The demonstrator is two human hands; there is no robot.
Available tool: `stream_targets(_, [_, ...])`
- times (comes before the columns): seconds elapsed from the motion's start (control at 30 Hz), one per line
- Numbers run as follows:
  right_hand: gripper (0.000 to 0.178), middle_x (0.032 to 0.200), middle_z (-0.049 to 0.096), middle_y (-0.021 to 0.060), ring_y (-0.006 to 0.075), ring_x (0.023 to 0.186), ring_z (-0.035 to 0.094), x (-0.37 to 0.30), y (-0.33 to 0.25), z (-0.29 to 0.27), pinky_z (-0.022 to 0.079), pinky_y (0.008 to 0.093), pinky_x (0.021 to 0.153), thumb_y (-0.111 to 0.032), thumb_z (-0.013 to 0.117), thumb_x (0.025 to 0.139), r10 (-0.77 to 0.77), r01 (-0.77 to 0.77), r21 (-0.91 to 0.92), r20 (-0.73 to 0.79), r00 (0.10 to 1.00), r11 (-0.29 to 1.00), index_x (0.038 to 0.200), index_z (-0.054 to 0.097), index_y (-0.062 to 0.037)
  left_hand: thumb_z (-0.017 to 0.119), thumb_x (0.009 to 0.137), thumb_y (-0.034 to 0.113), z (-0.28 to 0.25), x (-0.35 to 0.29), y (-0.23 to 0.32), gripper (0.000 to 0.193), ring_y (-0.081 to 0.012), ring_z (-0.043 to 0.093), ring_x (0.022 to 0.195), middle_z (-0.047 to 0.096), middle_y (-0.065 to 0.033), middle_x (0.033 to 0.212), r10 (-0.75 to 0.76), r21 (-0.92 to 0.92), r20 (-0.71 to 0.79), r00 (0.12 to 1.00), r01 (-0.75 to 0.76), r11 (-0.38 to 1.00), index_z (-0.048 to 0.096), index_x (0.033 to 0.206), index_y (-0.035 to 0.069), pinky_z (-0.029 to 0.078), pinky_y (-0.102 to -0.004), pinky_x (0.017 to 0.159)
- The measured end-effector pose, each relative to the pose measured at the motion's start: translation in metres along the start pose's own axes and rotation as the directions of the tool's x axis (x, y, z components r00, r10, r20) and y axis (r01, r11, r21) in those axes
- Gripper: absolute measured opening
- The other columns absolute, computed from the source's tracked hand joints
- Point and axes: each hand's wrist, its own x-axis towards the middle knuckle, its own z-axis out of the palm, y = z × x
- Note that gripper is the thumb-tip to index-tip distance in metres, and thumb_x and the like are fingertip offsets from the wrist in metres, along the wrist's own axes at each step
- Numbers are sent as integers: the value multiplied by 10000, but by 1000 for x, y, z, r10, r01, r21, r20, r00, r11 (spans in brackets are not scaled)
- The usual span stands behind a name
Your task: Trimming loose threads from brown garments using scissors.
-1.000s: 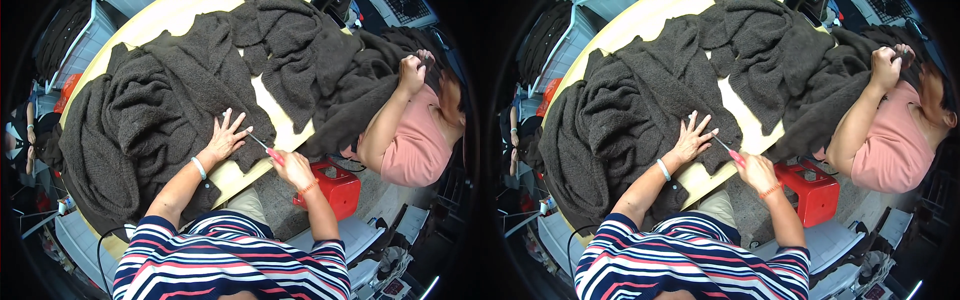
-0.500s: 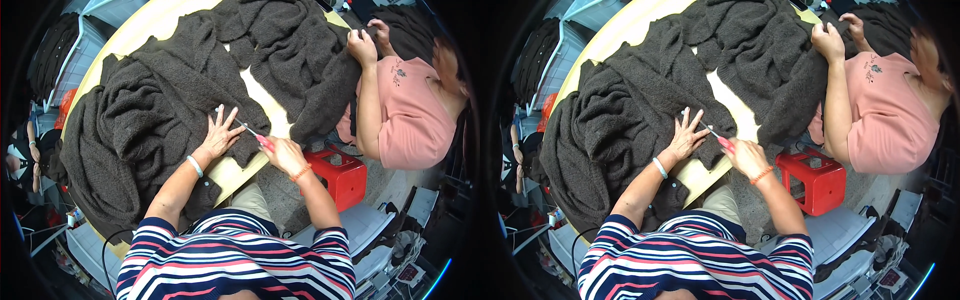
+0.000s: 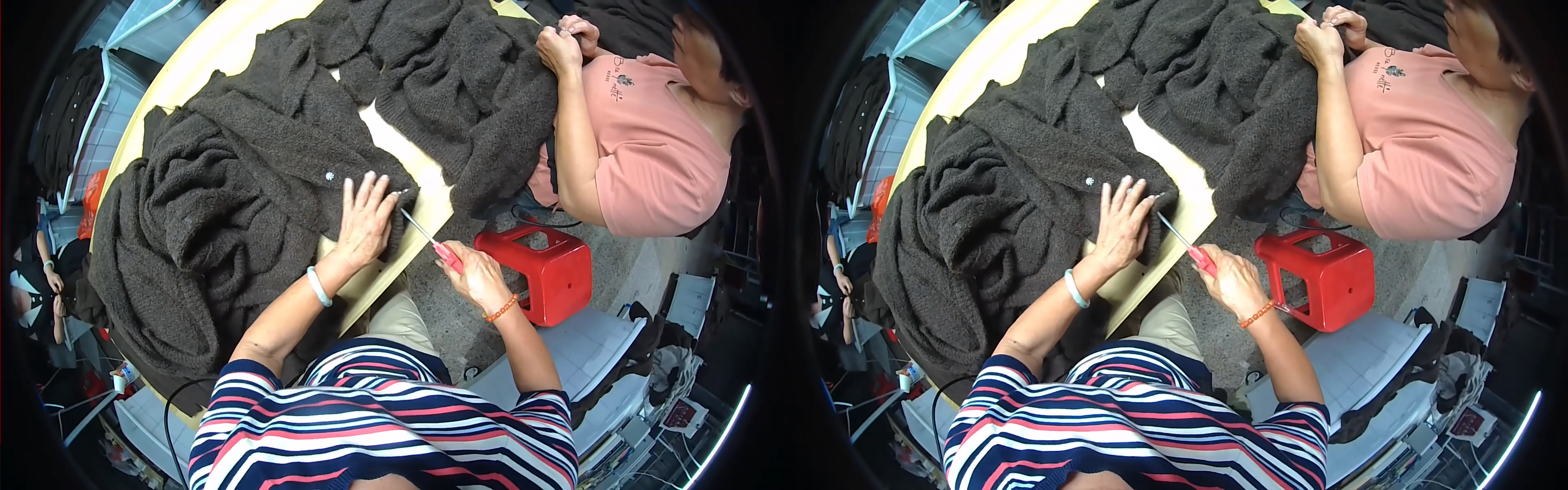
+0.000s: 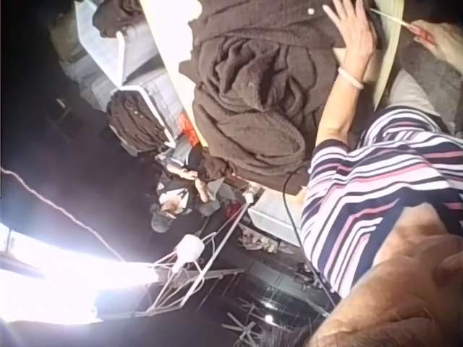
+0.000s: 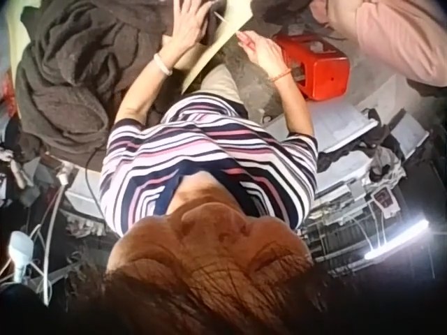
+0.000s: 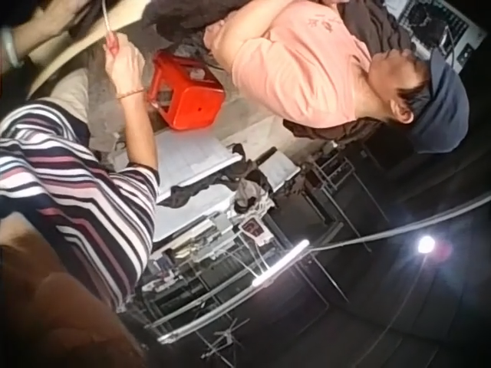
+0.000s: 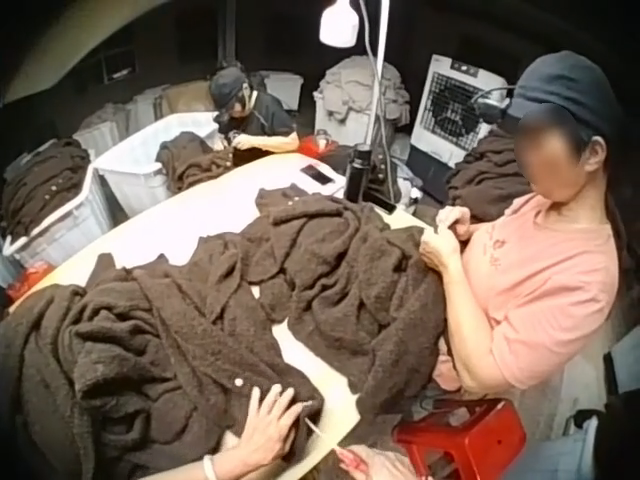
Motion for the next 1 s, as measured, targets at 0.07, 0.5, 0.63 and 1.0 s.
stream_targets(0.07, [324, 921, 683, 205, 401, 876, 664, -7, 5, 0, 532, 487, 741, -288, 673, 891, 44, -43, -22, 17, 999, 999, 1145, 619, -95, 549, 854, 89, 20, -2, 2, 458, -399, 355, 1386, 461, -206, 1422, 25, -56, 56, 998, -22, 998, 547, 1309, 40, 161, -588, 1180])
stream_targets(0.5, [326, 909, 688, 224, 431, 887, 656, -43, 22, -7, 526, 505, 789, -283, 652, 897, 271, -265, -81, 67, 960, 961, 1187, 623, -137, 467, 928, 214, 48, -25, 14, 468, -380, 208, 1472, 319, -102, 1563, 151, 49, 358, 922, -180, 982, 530, 1388, 155, 102, -674, 1154])
stream_targets(0.63, [317, 901, 688, 225, 427, 879, 659, -34, 17, -10, 527, 505, 784, -302, 640, 902, 274, -253, -162, 126, 953, 954, 1167, 629, -127, 470, 937, 191, 50, -25, 10, 502, -392, 156, 1485, 282, -52, 1591, 131, 4, 422, 897, -146, 989, 485, 1439, 190, 133, -743, 1098])
stream_targets(1.0, [294, 818, 686, 213, 427, 801, 665, 14, -3, -5, 523, 532, 720, -342, 623, 908, 119, -103, -130, 122, 985, 986, 1089, 648, -111, 518, 897, 187, 41, -22, 5, 542, -479, 112, 1466, 269, 29, 1605, 162, -66, 479, 863, -148, 987, 509, 1430, 282, 94, -811, 1054])
